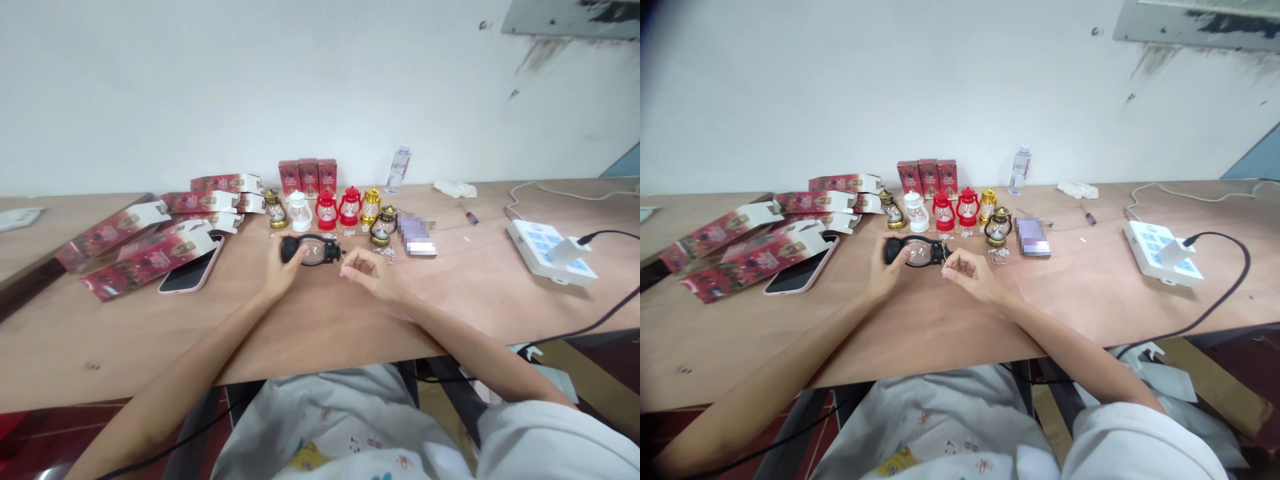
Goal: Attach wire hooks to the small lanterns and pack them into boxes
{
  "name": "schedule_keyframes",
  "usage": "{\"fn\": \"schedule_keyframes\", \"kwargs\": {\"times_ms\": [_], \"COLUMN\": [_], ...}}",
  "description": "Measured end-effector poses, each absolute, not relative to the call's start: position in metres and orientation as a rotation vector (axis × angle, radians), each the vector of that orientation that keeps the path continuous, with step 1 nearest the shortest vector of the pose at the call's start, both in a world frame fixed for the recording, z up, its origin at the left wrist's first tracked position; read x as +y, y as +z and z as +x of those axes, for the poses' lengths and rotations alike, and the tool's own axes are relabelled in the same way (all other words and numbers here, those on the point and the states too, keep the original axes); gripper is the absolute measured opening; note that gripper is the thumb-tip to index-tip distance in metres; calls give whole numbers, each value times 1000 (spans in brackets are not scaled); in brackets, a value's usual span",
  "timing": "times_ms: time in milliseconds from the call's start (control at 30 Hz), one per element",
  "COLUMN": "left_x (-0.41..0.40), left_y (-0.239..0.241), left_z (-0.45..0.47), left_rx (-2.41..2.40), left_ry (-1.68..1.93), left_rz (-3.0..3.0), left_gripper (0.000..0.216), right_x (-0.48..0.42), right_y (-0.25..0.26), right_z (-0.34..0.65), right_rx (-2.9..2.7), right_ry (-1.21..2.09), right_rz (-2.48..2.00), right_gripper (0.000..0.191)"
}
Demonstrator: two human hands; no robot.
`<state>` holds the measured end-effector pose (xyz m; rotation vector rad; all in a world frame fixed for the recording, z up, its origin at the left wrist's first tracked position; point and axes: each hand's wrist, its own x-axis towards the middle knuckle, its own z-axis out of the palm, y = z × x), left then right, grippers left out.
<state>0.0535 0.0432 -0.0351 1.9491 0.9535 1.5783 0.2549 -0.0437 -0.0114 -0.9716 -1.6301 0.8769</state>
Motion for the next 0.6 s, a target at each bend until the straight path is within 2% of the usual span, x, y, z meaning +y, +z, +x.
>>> {"fn": "schedule_keyframes", "kwargs": {"times_ms": [367, 500, 600], "left_x": [61, 55, 44], "left_y": [-42, -37, -32], "left_z": [57, 63, 66], "left_rx": [1026, 954, 846], "left_ry": [1465, 1172, 932], "left_rz": [1476, 1084, 1001], "left_gripper": [34, 36, 37], "right_x": [-21, -12, -12], "right_y": [-17, -24, -33], "right_z": [265, 266, 261], "right_rx": [-1221, -1170, -1280], "right_ry": [881, 968, 1025], "right_rz": [-928, -1024, -1084], "right_gripper": [26, 28, 30]}}
